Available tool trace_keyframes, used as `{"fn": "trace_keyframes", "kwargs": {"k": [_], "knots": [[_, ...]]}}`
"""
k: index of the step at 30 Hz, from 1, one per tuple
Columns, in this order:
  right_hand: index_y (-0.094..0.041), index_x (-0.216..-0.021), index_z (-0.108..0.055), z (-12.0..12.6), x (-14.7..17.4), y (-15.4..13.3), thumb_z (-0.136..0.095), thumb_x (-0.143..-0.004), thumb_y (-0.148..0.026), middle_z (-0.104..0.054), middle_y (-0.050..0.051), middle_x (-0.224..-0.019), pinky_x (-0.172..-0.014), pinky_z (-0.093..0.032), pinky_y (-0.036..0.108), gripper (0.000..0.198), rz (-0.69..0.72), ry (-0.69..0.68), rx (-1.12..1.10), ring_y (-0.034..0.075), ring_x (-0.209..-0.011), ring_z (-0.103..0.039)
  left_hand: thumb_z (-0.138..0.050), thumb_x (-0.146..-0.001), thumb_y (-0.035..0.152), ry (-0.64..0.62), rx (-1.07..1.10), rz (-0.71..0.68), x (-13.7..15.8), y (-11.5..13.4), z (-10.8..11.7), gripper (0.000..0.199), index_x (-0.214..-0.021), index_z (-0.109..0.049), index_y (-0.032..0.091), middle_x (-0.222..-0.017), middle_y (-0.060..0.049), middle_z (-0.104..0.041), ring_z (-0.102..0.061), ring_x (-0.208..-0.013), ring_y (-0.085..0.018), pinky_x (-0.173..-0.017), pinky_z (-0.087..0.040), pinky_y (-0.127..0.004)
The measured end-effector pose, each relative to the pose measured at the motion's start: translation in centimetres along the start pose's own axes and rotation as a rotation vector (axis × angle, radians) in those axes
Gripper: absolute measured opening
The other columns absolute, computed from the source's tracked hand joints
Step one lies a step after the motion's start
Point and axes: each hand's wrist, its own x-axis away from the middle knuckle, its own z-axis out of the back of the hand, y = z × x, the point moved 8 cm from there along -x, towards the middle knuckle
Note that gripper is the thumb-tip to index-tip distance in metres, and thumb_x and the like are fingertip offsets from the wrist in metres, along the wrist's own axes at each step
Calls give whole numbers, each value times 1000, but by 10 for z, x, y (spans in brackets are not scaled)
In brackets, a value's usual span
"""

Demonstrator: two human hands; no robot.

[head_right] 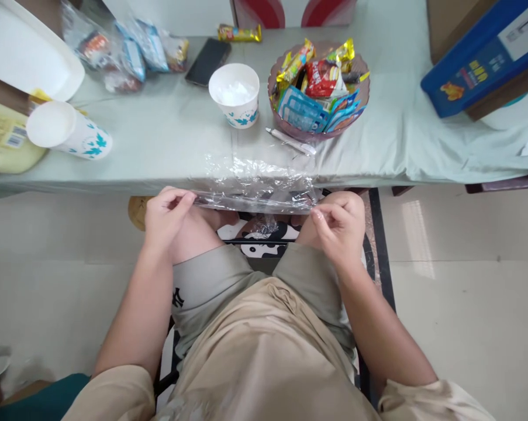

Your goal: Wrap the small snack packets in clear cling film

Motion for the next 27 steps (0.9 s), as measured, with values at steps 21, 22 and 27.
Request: {"fn": "trace_keyframes", "kwargs": {"k": [21,22,27], "knots": [[-22,-80,-69,-89,-101,45,-67,-83,-38,-66,8,-108,-113,-35,54,16,-101,-11,-17,28,-118,-57,-63,-87,40,-62,456,110,-74,1,-61,26,-70,-57,21,-76,-3,-66,-67,-77,-15,-71,-55,-27],[-22,-78,-69,-92,-101,43,-69,-82,-37,-67,7,-107,-116,-32,54,15,-78,-47,-53,28,-119,-57,-63,-86,42,-87,503,135,-68,6,-59,28,-69,-55,21,-76,-3,-65,-68,-76,-16,-71,-57,-29],[-23,-77,-64,-91,-88,33,-64,-88,-38,-66,5,-107,-115,-37,51,18,-53,-151,-266,23,-116,-63,-61,-86,52,-135,514,220,-38,28,-34,40,-63,-49,22,-66,-3,-57,-67,-67,-19,-61,-61,-36]]}}
